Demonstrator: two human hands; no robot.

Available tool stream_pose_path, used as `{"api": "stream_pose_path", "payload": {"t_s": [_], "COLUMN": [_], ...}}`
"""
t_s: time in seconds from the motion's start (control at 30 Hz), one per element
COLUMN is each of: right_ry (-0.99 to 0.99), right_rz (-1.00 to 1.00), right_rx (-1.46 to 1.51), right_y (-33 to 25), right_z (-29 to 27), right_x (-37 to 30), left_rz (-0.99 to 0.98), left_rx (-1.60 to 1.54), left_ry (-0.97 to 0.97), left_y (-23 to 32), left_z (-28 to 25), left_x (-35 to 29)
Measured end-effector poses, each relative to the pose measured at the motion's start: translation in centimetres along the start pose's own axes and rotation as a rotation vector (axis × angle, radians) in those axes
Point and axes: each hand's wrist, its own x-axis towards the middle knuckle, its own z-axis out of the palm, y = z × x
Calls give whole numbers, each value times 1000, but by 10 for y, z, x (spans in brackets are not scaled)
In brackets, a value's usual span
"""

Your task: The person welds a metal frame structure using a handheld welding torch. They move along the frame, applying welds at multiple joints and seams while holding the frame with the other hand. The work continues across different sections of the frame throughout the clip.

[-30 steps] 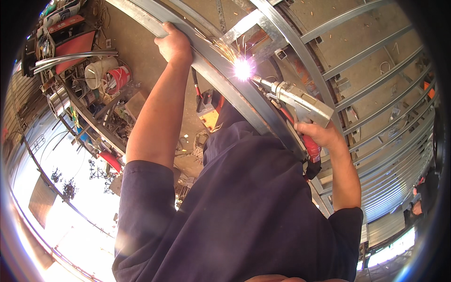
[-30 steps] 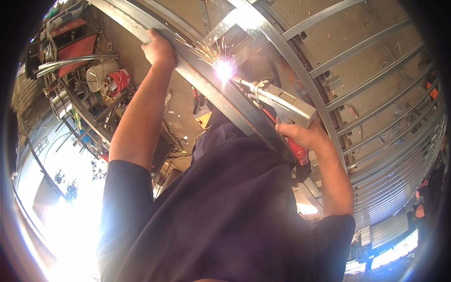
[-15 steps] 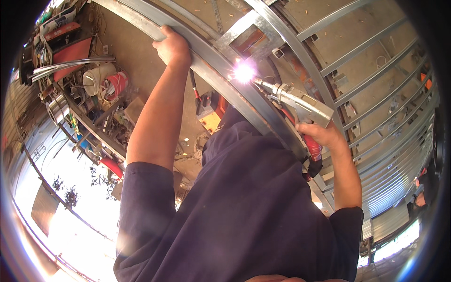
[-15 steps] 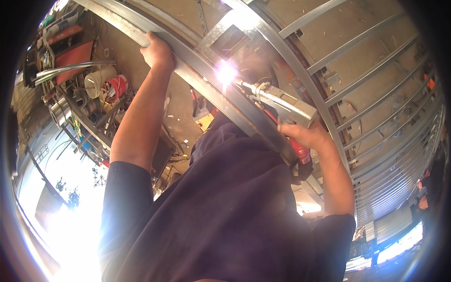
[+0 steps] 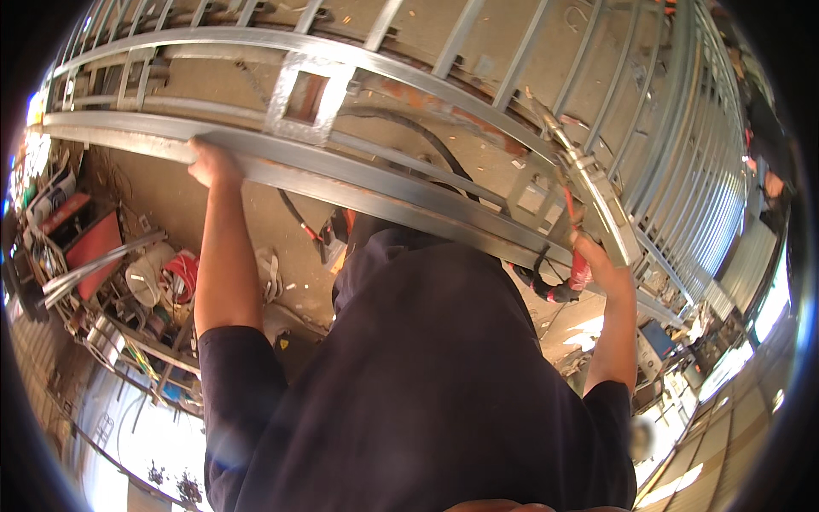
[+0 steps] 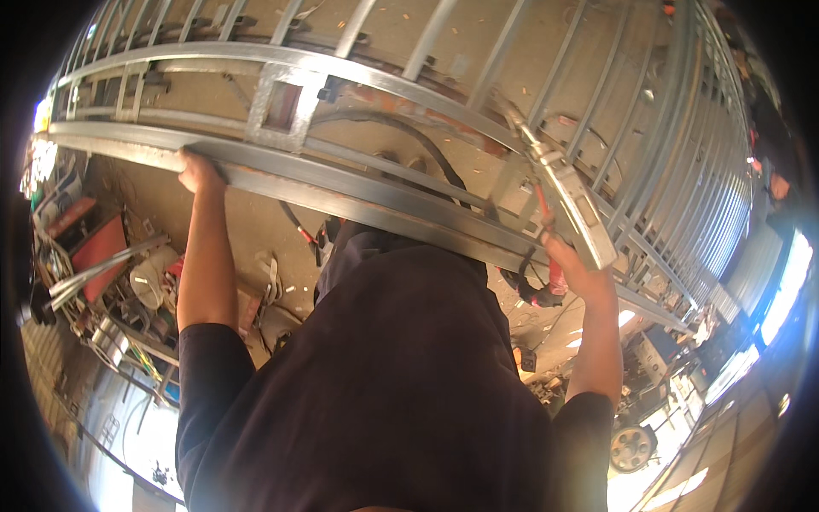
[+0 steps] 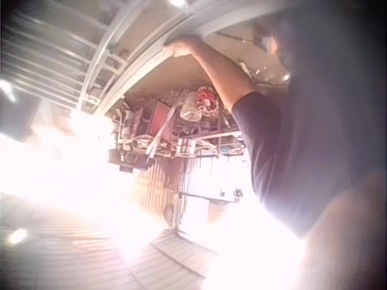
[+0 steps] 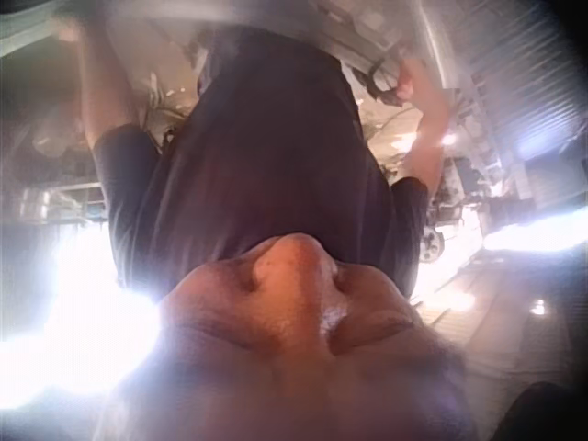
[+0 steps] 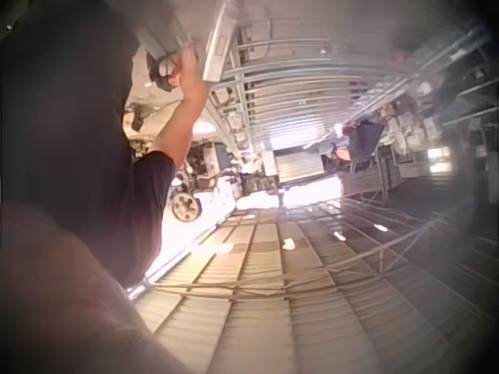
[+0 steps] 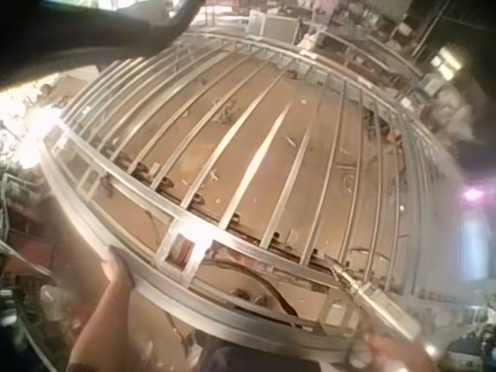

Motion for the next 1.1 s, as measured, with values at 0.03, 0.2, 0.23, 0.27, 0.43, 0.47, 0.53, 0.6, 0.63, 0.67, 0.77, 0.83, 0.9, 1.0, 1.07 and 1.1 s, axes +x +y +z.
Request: {"api": "stream_pose_path", "payload": {"t_s": [0.03, 0.2, 0.23, 0.27, 0.43, 0.47, 0.53, 0.6, 0.63, 0.67, 0.77, 0.83, 0.9, 1.0, 1.07, 1.1], "right_ry": [53, 236, 251, 243, 104, 63, 1, -89, -132, -187, -204, -204, -200, -148, -115, -97], "right_rz": [23, 150, 176, 204, 98, 18, -104, -131, -153, -116, -224, -305, -326, -463, -499, -515], "right_rx": [9, 11, 8, -6, -133, -153, -195, -197, -204, -215, -329, -372, -425, -395, -413, -423], "right_y": [11, 59, 67, 70, 81, 94, 108, 117, 120, 125, 128, 131, 129, 144, 147, 147], "right_z": [-13, -71, -84, -97, -160, -172, -191, -200, -203, -204, -189, -169, -146, -104, -85, -77], "right_x": [-17, -92, -104, -112, -130, -134, -134, -133, -129, -122, -107, -90, -73, -46, -34, -30], "left_rz": [-13, 612, 810, 1004, 1327, 1366, 1372, 1281, 1265, 1245, 1247, 1262, 1260, 1236, 1228, 1226], "left_rx": [73, 364, 397, 429, 589, 610, 641, 682, 669, 658, 606, 575, 553, 525, 509, 506], "left_ry": [-46, 187, 162, 144, -639, -679, -720, -747, -714, -671, -605, -565, -530, -528, -514, -512], "left_y": [-3, -41, -48, -56, -116, -135, -167, -191, -197, -202, -208, -209, -213, -214, -213, -212], "left_z": [-4, -23, -22, -22, 2, 8, 34, 47, 51, 54, 58, 56, 57, 61, 59, 57], "left_x": [10, -41, -69, -103, -367, -406, -457, -487, -491, -492, -499, -497, -499, -501, -502, -503]}}
